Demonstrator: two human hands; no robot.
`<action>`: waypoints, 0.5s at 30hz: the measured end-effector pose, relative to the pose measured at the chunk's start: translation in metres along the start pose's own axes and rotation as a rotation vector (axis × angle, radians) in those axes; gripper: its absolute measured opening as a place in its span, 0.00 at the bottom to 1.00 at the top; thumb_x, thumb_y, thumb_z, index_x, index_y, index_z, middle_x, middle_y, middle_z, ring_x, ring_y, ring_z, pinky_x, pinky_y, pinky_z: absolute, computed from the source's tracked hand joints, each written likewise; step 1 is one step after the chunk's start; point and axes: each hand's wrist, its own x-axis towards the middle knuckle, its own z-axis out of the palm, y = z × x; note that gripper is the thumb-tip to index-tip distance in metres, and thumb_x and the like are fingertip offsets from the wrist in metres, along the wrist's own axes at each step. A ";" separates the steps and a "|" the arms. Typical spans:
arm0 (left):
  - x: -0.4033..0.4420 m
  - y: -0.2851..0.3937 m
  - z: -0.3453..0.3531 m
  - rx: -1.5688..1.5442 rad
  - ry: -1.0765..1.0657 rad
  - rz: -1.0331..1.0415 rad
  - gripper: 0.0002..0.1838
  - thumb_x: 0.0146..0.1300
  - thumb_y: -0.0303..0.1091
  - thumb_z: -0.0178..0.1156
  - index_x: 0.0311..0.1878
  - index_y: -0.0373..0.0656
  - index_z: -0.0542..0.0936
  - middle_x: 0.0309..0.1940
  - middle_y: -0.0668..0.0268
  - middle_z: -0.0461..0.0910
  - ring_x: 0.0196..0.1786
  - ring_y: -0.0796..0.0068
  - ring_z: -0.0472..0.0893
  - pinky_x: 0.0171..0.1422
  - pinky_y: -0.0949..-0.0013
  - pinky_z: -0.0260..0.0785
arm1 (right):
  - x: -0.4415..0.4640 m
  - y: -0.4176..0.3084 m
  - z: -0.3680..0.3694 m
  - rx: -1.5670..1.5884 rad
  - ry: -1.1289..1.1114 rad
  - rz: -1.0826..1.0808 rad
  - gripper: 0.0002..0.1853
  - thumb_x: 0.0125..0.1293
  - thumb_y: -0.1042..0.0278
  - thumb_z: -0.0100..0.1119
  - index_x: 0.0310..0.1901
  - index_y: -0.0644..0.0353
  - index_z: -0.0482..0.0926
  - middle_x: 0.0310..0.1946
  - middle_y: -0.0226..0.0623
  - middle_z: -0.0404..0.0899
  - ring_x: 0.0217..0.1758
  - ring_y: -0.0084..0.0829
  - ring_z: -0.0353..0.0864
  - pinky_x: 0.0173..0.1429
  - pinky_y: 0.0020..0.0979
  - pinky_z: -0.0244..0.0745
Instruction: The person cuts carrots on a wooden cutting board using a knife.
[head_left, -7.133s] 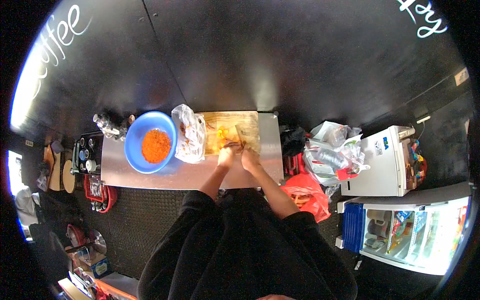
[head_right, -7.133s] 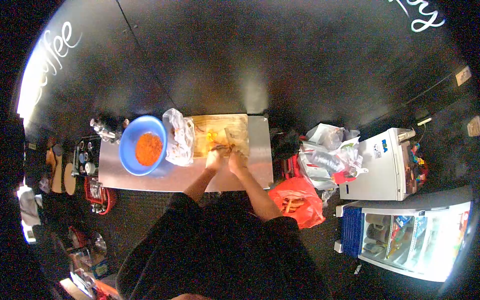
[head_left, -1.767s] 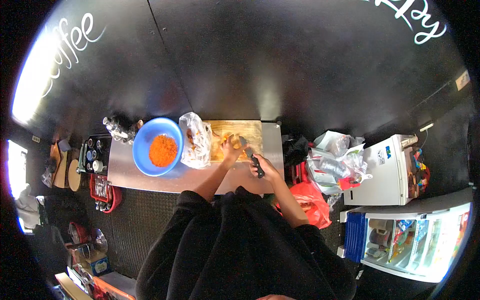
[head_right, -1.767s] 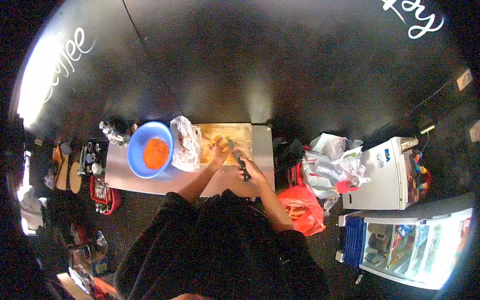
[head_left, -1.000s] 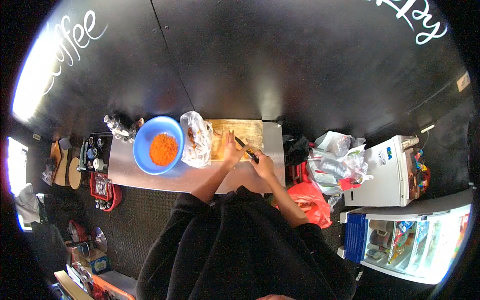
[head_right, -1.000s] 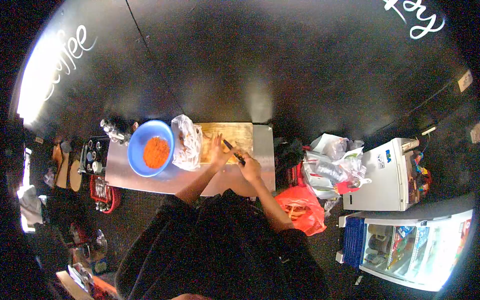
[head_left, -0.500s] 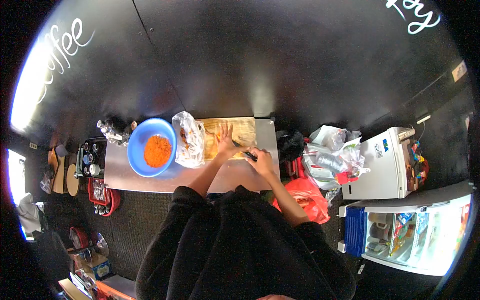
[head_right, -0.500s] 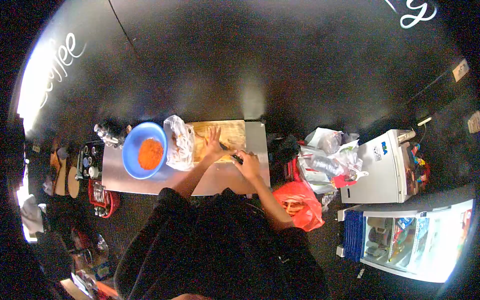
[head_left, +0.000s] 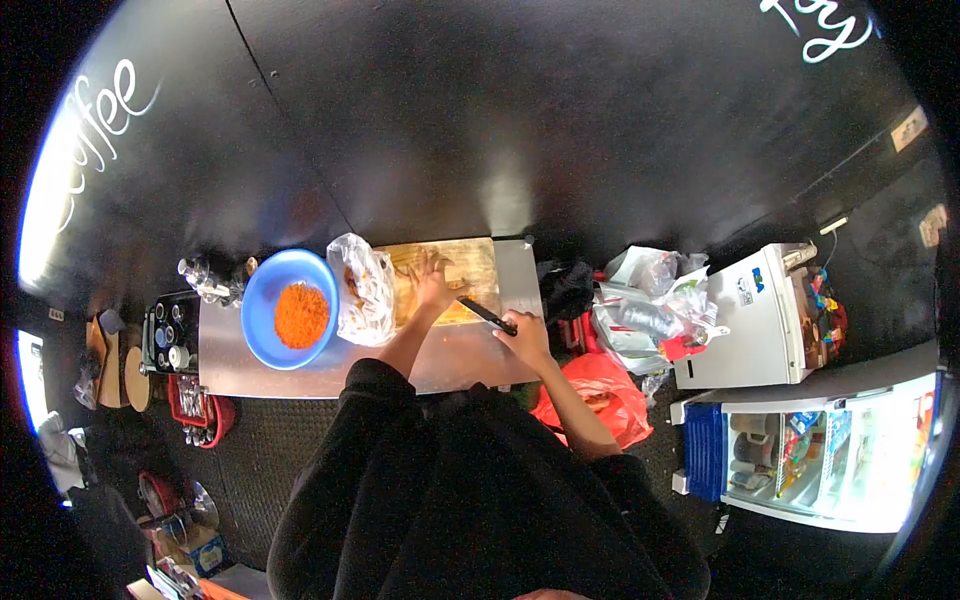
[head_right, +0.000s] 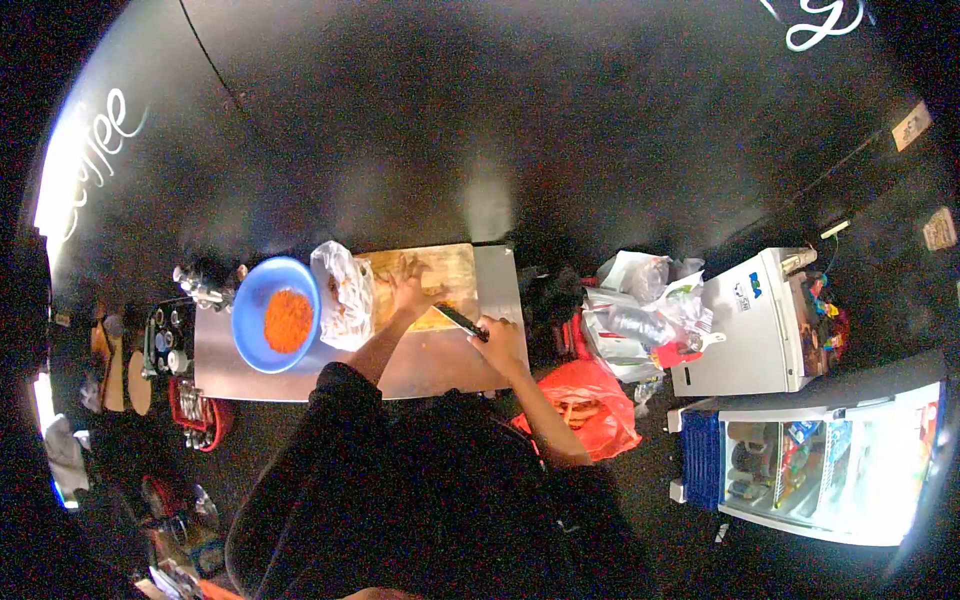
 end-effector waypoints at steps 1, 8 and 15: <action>0.001 -0.001 0.001 -0.002 -0.003 0.001 0.32 0.33 0.52 0.68 0.43 0.48 0.72 0.56 0.58 0.63 0.66 0.59 0.49 0.65 0.43 0.31 | -0.003 0.000 -0.003 0.049 0.019 -0.020 0.13 0.44 0.60 0.64 0.27 0.59 0.74 0.20 0.39 0.75 0.25 0.38 0.76 0.32 0.34 0.70; 0.000 -0.002 0.002 -0.059 -0.044 0.048 0.13 0.36 0.44 0.67 0.24 0.49 0.78 0.46 0.66 0.70 0.59 0.63 0.60 0.65 0.47 0.36 | -0.019 0.006 -0.015 0.173 0.007 0.069 0.13 0.47 0.61 0.62 0.27 0.61 0.73 0.21 0.43 0.75 0.25 0.39 0.76 0.30 0.33 0.68; -0.009 -0.013 -0.001 -0.145 0.048 0.143 0.04 0.42 0.32 0.63 0.26 0.52 0.81 0.38 0.71 0.73 0.53 0.70 0.65 0.63 0.50 0.39 | -0.008 0.024 0.014 0.016 -0.003 0.067 0.13 0.54 0.61 0.54 0.33 0.63 0.70 0.21 0.47 0.75 0.27 0.46 0.76 0.31 0.37 0.69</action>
